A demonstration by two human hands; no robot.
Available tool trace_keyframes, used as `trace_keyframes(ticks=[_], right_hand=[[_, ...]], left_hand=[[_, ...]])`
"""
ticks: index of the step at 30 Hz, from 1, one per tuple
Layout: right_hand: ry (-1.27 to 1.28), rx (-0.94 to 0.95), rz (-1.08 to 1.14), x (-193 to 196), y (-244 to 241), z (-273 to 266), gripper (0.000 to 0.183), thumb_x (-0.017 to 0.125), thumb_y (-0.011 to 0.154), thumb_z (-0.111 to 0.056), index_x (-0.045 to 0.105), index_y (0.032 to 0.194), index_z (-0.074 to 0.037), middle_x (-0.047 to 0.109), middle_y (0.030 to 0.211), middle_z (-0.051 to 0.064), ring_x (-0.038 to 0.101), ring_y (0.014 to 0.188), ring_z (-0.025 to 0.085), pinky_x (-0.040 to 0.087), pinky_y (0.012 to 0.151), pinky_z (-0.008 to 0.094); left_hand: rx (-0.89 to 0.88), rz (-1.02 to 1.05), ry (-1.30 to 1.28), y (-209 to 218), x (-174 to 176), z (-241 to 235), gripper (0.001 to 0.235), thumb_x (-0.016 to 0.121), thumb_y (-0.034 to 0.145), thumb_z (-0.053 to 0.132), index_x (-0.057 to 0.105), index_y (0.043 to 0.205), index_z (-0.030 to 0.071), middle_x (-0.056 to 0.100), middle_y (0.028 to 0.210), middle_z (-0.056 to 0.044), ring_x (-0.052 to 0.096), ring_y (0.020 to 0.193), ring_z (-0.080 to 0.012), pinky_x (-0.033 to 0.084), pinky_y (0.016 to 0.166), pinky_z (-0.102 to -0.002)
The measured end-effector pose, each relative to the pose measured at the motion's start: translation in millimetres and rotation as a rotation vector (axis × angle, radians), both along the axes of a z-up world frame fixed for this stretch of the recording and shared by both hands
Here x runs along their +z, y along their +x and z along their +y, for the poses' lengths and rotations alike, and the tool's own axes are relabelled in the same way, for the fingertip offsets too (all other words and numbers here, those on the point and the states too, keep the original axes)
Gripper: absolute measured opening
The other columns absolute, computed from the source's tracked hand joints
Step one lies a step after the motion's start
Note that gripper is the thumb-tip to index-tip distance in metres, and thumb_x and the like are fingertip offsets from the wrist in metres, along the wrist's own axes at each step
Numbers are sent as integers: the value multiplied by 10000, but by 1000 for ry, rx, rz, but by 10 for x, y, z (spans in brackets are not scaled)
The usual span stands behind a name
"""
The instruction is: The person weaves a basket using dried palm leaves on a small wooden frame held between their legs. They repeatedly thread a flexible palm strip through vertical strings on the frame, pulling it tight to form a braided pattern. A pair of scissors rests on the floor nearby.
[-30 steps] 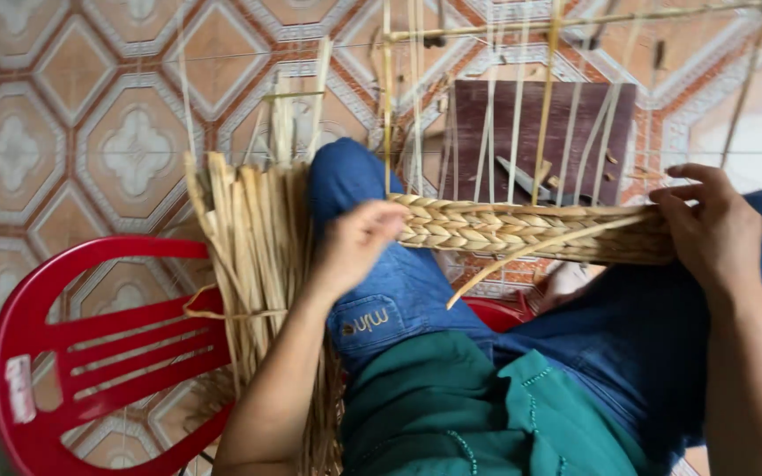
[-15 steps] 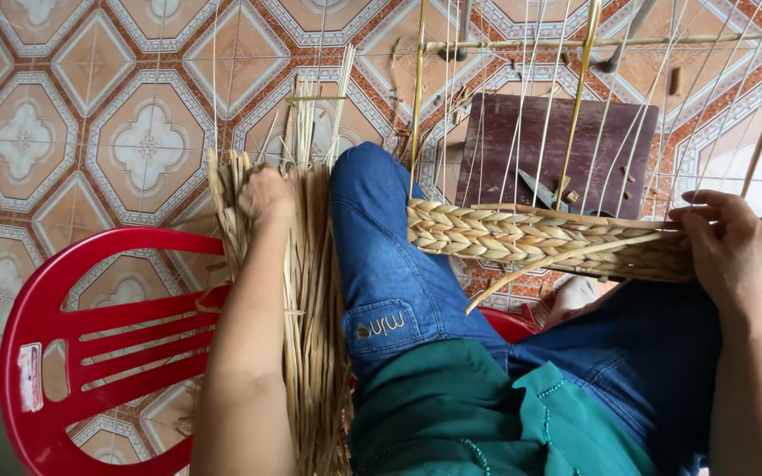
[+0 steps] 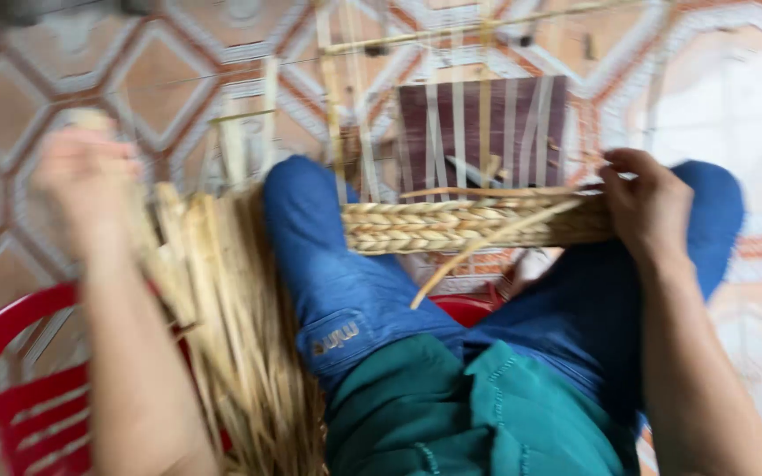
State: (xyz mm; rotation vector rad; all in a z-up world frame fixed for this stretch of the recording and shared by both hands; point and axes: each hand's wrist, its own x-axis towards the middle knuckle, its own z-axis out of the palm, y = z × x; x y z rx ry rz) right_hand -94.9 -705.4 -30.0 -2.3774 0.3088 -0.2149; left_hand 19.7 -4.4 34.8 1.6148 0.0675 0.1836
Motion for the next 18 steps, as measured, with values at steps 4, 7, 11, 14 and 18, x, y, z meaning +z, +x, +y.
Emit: trace_keyframes(ticks=[4, 7, 11, 14, 18], right_hand=[[9, 33, -81, 62, 46, -23, 208, 751, 991, -139, 741, 1180, -52, 759, 1015, 114, 704, 797, 179, 560, 749, 310], [36, -3, -41, 117, 58, 23, 170, 776, 959, -144, 736, 1094, -48, 740, 935, 107, 687, 747, 181, 544, 701, 305], [50, -28, -78, 99, 46, 0, 133, 790, 955, -120, 723, 1039, -40, 715, 884, 93, 658, 719, 157, 530, 672, 296], [172, -62, -185, 68, -16, -25, 144, 776, 1001, -102, 675, 1062, -19, 728, 909, 50, 680, 797, 83, 546, 720, 253], [286, -124, -151, 145, -171, 36, 109, 754, 1015, -71, 667, 1042, -10, 708, 870, 38, 632, 755, 56, 513, 662, 227]], left_hand=[[200, -268, 519, -264, 1094, -1299, 215, 477, 1216, 88, 673, 1269, 16, 677, 1087, -49, 596, 860, -92, 492, 724, -205], [-79, -482, 470, -384, 1474, -2712, 93, 514, 1189, -20, 597, 1150, -10, 578, 1075, -69, 615, 1036, -156, 508, 850, -268], [-603, -496, 321, -596, 957, -4225, 282, 765, 1004, 58, 709, 1275, 111, 604, 963, 3, 567, 793, -116, 503, 682, -219], [-687, -243, 380, -597, 26, -5018, 234, 726, 1003, 169, 742, 1222, 87, 609, 874, -50, 582, 727, -149, 527, 624, -258], [-584, -259, 384, -640, -744, -5424, 187, 718, 994, 179, 762, 1139, 70, 650, 930, -92, 660, 816, -201, 556, 725, -345]])
